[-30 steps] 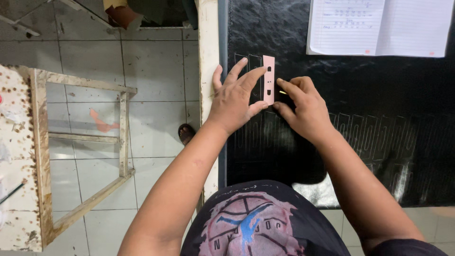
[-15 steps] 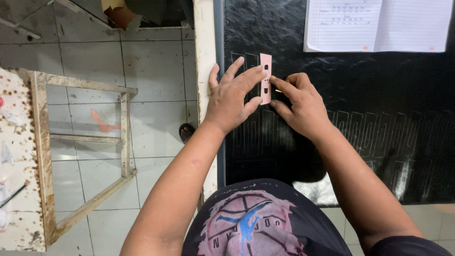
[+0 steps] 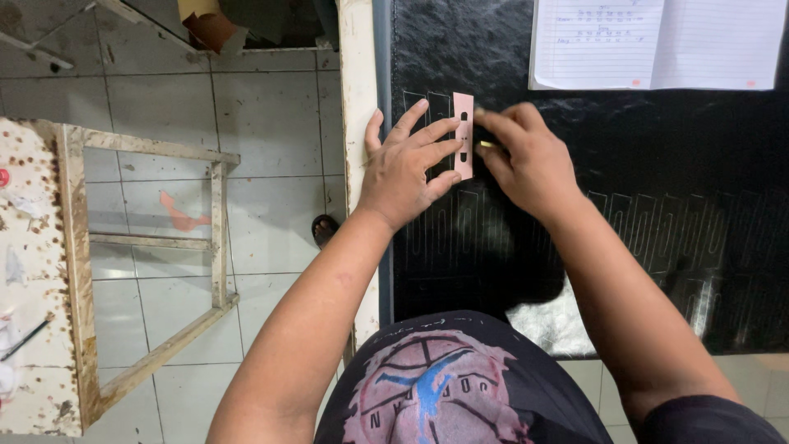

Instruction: The person works at a cutting table, holding a small pink shoe component strip against a black pattern mat and using a small pointed hand tool to punch or mark holes at positions on the strip. They reposition the strip and continue marking successive hole locations, with a notebook of notes nearby.

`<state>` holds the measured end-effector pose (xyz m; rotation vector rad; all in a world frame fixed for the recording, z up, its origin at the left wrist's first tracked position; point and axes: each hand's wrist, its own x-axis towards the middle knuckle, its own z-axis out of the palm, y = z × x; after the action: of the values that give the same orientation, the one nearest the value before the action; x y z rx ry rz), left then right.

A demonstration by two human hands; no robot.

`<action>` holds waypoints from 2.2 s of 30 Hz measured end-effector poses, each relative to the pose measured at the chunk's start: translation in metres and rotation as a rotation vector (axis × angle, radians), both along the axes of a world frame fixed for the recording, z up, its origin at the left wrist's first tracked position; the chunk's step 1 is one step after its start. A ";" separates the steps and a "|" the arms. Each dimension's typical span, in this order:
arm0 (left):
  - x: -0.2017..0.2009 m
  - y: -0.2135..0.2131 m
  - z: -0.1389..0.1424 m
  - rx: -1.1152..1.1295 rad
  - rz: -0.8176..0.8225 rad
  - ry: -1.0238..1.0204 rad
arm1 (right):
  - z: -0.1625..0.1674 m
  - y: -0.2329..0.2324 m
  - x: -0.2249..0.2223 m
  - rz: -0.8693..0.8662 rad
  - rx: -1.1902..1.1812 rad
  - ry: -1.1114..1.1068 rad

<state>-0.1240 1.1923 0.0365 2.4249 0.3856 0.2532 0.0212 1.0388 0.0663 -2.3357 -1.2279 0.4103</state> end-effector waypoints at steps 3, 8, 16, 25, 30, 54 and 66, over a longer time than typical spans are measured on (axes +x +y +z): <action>-0.002 0.000 0.000 0.030 -0.024 -0.001 | -0.006 0.016 0.010 0.006 0.028 -0.053; -0.002 -0.001 0.000 0.044 -0.017 -0.002 | -0.009 0.027 0.019 -0.019 -0.011 -0.012; -0.003 -0.002 -0.002 0.035 -0.009 -0.018 | -0.009 0.026 0.023 -0.023 -0.063 0.014; -0.005 -0.021 0.004 0.272 0.033 -0.100 | 0.007 0.012 0.016 0.049 0.126 -0.100; -0.006 -0.026 0.006 0.253 0.059 -0.095 | 0.021 0.028 0.018 0.164 0.092 0.049; 0.005 -0.017 0.019 0.166 0.000 0.036 | 0.001 0.049 0.043 0.220 0.116 -0.173; 0.009 -0.014 0.017 0.171 0.005 0.087 | 0.010 0.003 0.009 0.258 0.097 -0.098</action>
<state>-0.1155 1.1779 0.0534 2.6095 0.4241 0.1904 0.0305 1.0422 0.0760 -2.1446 -1.5681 0.3146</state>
